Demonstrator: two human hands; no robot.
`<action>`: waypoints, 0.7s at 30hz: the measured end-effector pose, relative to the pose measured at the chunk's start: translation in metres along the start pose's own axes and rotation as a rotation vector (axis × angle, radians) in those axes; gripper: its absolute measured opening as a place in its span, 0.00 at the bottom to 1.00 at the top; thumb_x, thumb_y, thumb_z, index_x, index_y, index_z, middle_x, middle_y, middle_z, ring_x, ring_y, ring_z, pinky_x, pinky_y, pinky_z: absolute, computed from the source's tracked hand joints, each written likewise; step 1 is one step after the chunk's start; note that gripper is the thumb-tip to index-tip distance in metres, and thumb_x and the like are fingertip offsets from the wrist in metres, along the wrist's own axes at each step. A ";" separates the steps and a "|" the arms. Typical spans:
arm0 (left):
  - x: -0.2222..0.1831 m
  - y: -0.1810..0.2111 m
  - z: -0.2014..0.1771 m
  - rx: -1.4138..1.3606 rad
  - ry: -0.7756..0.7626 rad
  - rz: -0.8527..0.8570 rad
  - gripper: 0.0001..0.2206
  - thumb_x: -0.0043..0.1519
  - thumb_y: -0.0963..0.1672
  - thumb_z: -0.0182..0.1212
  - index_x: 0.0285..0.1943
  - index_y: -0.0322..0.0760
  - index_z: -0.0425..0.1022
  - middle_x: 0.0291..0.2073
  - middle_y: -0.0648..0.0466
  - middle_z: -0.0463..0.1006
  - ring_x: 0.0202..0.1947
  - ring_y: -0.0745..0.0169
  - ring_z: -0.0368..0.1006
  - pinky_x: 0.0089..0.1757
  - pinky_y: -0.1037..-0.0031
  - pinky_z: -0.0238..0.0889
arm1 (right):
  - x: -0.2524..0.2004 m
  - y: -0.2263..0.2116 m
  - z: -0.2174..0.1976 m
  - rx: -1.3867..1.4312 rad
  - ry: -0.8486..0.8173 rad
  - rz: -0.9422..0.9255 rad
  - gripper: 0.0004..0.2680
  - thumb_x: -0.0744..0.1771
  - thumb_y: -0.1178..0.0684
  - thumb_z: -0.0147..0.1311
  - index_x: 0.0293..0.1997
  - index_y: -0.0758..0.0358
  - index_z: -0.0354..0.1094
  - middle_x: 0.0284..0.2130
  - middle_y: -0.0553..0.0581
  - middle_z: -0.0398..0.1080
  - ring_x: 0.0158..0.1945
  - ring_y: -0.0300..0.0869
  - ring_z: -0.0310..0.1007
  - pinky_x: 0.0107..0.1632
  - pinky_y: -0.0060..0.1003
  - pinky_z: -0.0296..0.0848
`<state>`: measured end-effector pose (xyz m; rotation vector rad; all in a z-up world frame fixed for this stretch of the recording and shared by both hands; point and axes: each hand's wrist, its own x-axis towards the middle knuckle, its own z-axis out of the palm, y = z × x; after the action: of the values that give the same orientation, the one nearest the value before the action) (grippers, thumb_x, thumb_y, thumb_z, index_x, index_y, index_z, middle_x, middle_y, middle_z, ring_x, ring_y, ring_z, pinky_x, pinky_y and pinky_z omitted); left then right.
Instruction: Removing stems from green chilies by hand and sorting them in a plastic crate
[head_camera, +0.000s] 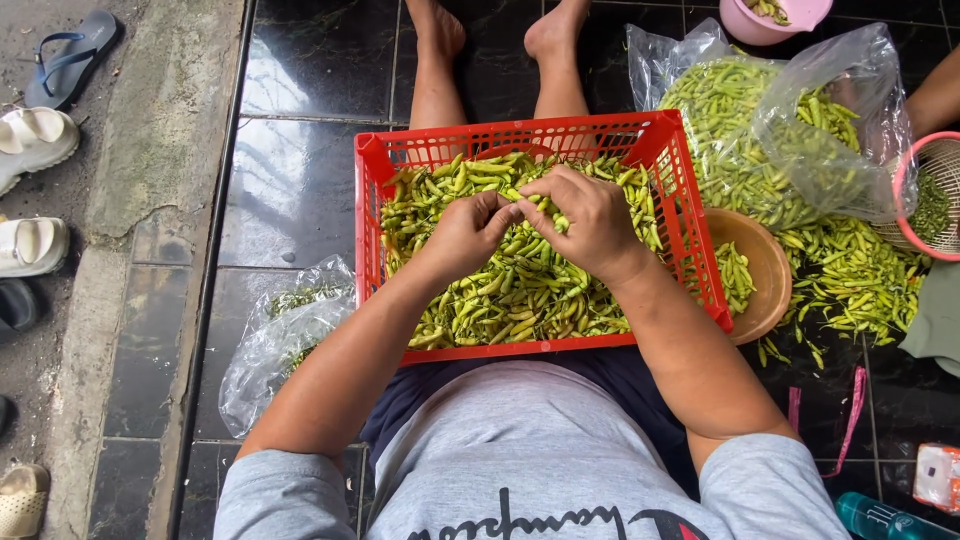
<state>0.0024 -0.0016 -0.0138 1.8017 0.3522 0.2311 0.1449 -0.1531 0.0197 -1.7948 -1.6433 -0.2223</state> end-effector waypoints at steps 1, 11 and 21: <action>0.005 -0.010 0.003 0.000 -0.002 0.000 0.10 0.68 0.47 0.60 0.39 0.38 0.81 0.14 0.57 0.71 0.19 0.67 0.66 0.29 0.77 0.61 | -0.003 0.002 0.004 -0.001 0.000 0.002 0.04 0.70 0.54 0.57 0.47 0.61 0.73 0.28 0.53 0.70 0.26 0.42 0.71 0.30 0.36 0.73; 0.008 -0.009 0.002 -0.064 0.101 -0.129 0.11 0.67 0.49 0.60 0.40 0.41 0.82 0.19 0.55 0.77 0.22 0.66 0.69 0.29 0.74 0.63 | -0.009 0.020 0.016 0.488 0.216 0.347 0.05 0.72 0.53 0.54 0.47 0.62 0.69 0.30 0.56 0.69 0.28 0.39 0.68 0.32 0.31 0.70; 0.011 0.003 -0.010 -0.793 0.010 -0.149 0.07 0.66 0.44 0.55 0.37 0.37 0.70 0.20 0.58 0.60 0.20 0.74 0.58 0.22 0.86 0.46 | 0.001 0.029 -0.005 1.492 0.200 1.033 0.08 0.70 0.45 0.55 0.35 0.53 0.68 0.35 0.56 0.78 0.30 0.42 0.81 0.20 0.17 0.55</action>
<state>0.0098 0.0107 -0.0089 0.9902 0.3369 0.2319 0.1739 -0.1540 0.0139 -1.0416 -0.2257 0.9830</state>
